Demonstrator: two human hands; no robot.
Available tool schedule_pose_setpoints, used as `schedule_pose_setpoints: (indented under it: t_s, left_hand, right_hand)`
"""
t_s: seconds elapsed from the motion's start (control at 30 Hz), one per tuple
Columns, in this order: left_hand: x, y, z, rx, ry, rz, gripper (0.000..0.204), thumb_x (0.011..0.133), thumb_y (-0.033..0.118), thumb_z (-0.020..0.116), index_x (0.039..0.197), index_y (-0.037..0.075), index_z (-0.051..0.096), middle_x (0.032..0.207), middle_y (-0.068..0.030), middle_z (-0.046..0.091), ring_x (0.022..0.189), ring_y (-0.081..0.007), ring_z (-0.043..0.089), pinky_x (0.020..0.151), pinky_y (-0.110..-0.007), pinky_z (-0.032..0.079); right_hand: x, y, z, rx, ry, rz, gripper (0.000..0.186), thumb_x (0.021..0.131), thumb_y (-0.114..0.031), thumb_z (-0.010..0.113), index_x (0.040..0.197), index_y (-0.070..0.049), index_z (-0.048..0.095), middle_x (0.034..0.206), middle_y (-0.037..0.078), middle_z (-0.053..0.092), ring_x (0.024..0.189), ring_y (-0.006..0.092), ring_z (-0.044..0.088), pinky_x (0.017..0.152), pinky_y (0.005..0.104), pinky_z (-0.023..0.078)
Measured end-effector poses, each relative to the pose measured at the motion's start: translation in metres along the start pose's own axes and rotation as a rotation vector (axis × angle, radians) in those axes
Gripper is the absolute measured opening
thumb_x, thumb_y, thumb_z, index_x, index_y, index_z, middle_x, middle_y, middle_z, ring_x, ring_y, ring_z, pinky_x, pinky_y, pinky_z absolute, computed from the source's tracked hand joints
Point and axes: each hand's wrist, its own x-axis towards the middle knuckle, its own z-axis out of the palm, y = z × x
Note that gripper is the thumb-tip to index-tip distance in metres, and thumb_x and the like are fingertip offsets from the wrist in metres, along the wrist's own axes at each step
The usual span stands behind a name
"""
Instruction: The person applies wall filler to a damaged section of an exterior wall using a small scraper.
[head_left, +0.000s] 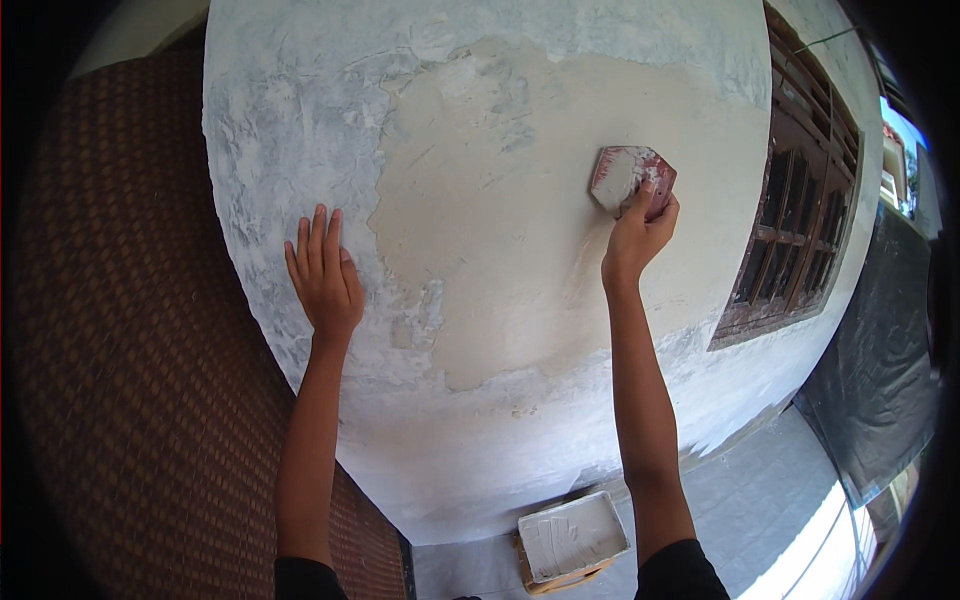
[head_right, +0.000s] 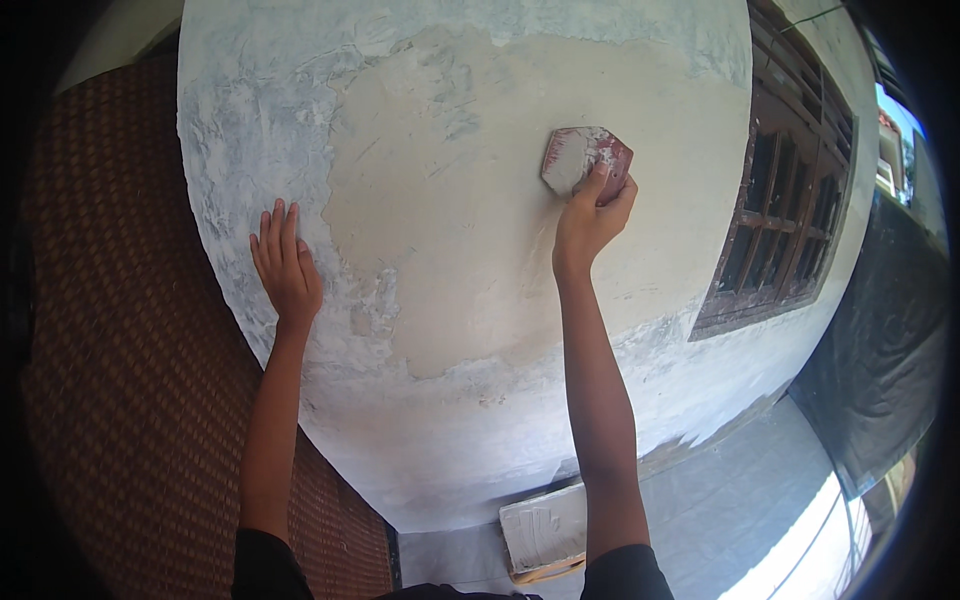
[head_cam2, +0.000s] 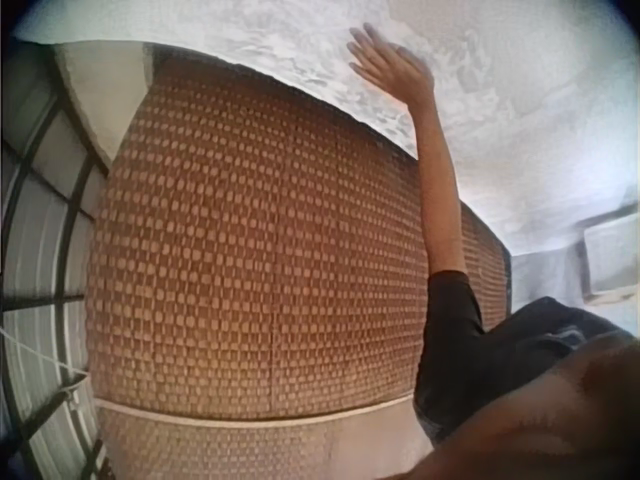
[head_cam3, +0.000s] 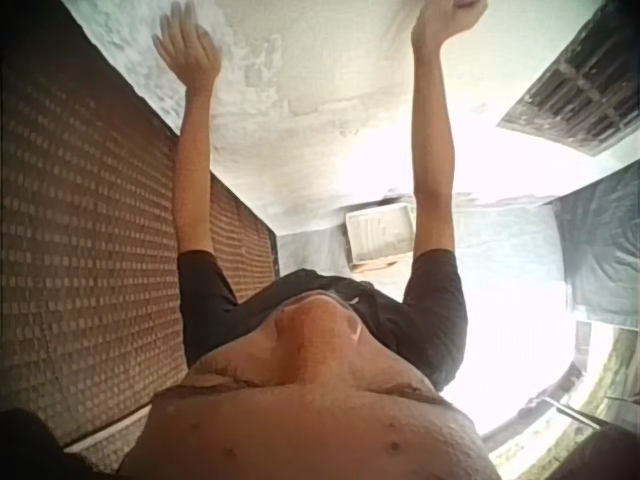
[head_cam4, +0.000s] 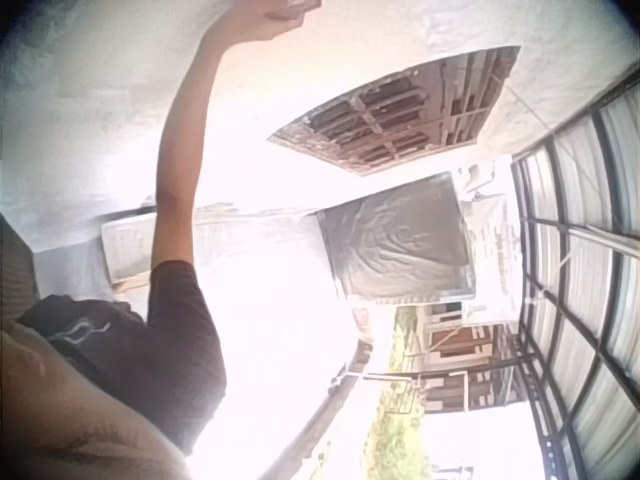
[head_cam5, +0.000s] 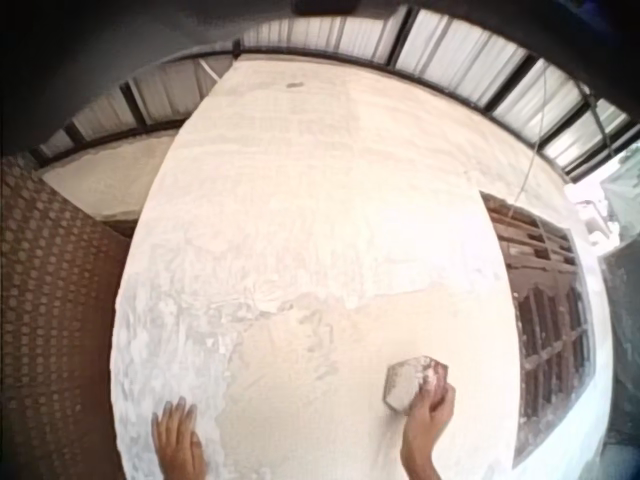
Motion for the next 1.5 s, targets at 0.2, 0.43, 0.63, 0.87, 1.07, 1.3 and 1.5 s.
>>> schedule_pose_setpoints:
  t_s: [0.2, 0.43, 0.63, 0.87, 1.07, 1.3, 1.5]
  left_hand:
    - [0.001, -0.002, 0.001, 0.013, -0.005, -0.004, 0.049, 0.1, 0.012, 0.039, 0.148, 0.01, 0.045, 0.154, -0.009, 0.043, 0.145, -0.0325, 0.034, 0.119, -0.055, 0.016]
    - [-0.001, -0.005, -0.001, 0.003, -0.004, 0.0, 0.049, 0.099, 0.012, 0.041, 0.147, 0.01, 0.046, 0.155, -0.0091, 0.042, 0.145, -0.0322, 0.033, 0.119, -0.054, 0.016]
    - [-0.003, -0.004, 0.0, -0.006, 0.003, -0.016, 0.049, 0.098, 0.012, 0.042, 0.146, 0.013, 0.049, 0.154, -0.0066, 0.044, 0.145, -0.0307, 0.034, 0.119, -0.055, 0.017]
    - [-0.002, -0.001, 0.0, -0.025, 0.014, -0.013, 0.049, 0.098, 0.011, 0.043, 0.146, 0.013, 0.049, 0.154, -0.0068, 0.044, 0.145, -0.031, 0.034, 0.119, -0.055, 0.017]
    - [-0.001, 0.001, 0.001, -0.004, -0.009, -0.009, 0.048, 0.099, 0.011, 0.04, 0.147, 0.011, 0.046, 0.155, -0.0081, 0.042, 0.145, -0.032, 0.033, 0.12, -0.054, 0.016]
    - [-0.003, -0.005, 0.0, 0.012, -0.017, -0.013, 0.048, 0.1, 0.012, 0.039, 0.147, 0.011, 0.047, 0.154, -0.0083, 0.042, 0.145, -0.0323, 0.033, 0.12, -0.054, 0.015]
    - [-0.003, -0.003, 0.0, 0.0, -0.014, -0.008, 0.048, 0.1, 0.012, 0.039, 0.147, 0.011, 0.046, 0.154, -0.0086, 0.043, 0.146, -0.0323, 0.033, 0.12, -0.054, 0.015]
  right_hand:
    - [-0.007, -0.011, 0.007, -0.064, -0.02, 0.026, 0.03, 0.099, -0.026, 0.062, 0.112, 0.001, 0.059, 0.094, 0.005, 0.062, 0.083, 0.012, 0.056, 0.076, 0.0278, 0.047]
    - [-0.055, -0.021, 0.033, -0.259, -0.472, -0.376, 0.025, 0.097, -0.021, 0.063, 0.11, 0.0, 0.061, 0.089, 0.01, 0.063, 0.082, 0.0201, 0.053, 0.085, 0.0341, 0.041]
    - [-0.026, -0.027, 0.031, 0.038, -0.055, 0.059, 0.028, 0.101, -0.023, 0.058, 0.112, 0.003, 0.058, 0.085, 0.005, 0.064, 0.072, 0.0104, 0.055, 0.063, 0.0277, 0.046]
    - [-0.03, -0.009, 0.036, -0.155, -0.189, -0.154, 0.029, 0.098, -0.024, 0.061, 0.113, 0.002, 0.06, 0.095, 0.015, 0.066, 0.08, 0.0215, 0.06, 0.075, 0.0358, 0.048]
    - [-0.039, -0.004, 0.033, -0.297, -0.305, -0.467, 0.029, 0.1, -0.023, 0.059, 0.114, 0.002, 0.058, 0.089, 0.009, 0.063, 0.077, 0.0156, 0.056, 0.07, 0.0325, 0.046]
    - [-0.046, -0.022, 0.044, 0.043, -0.151, -0.065, 0.028, 0.1, -0.023, 0.06, 0.113, 0.001, 0.059, 0.089, 0.008, 0.063, 0.079, 0.0141, 0.056, 0.072, 0.029, 0.047]
    - [-0.028, -0.024, 0.05, -0.011, -0.049, -0.022, 0.029, 0.1, -0.023, 0.059, 0.115, 0.002, 0.058, 0.089, 0.008, 0.064, 0.075, 0.0131, 0.055, 0.07, 0.0296, 0.046]
